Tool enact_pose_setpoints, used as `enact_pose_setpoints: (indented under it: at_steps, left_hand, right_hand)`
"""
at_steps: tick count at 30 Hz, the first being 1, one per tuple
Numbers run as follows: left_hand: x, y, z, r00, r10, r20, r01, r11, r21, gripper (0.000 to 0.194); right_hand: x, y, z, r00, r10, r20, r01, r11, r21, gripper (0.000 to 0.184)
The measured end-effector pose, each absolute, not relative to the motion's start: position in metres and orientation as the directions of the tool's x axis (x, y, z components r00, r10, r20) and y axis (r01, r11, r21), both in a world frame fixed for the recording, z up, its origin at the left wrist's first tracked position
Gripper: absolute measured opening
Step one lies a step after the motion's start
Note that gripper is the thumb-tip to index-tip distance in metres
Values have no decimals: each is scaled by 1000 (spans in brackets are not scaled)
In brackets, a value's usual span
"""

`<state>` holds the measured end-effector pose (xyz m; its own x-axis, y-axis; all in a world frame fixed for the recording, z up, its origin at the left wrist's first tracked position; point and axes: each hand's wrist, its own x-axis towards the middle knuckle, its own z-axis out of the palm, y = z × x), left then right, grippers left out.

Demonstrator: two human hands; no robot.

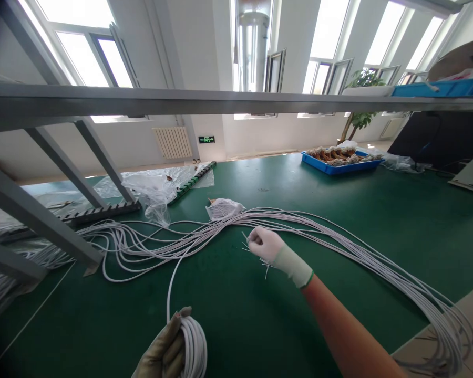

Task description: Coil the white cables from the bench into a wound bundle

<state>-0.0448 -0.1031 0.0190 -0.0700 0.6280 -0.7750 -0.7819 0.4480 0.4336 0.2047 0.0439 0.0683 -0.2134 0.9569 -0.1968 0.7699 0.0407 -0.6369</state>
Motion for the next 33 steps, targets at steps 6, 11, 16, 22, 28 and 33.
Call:
enact_pose_setpoints:
  at_steps: [6,11,16,22,28,33]
  left_hand:
    - [-47,-104,6,126,697,-706,-902,377,212,20]
    - [-46,-108,7,146,720,-679,-910,366,192,28]
    - [-49,-111,8,161,709,-687,-881,417,224,27]
    - [-50,-111,8,121,687,-716,-872,419,254,27]
    - [-51,-111,10,137,669,-731,-859,448,249,27]
    - [-53,-114,10,113,664,-739,-880,412,235,26]
  right_hand:
    - [165,-35,42,-539,839,-67,576,310,-756,15]
    - [145,-53,21,-665,744,59,642,611,-462,19]
    - [138,-59,20,-695,714,85,619,655,-434,26]
    - [137,-63,18,-681,730,57,632,625,-458,31]
    - [136,-63,17,-678,733,46,652,630,-422,29]
    - [138,-61,13,-672,740,38,668,627,-402,31]
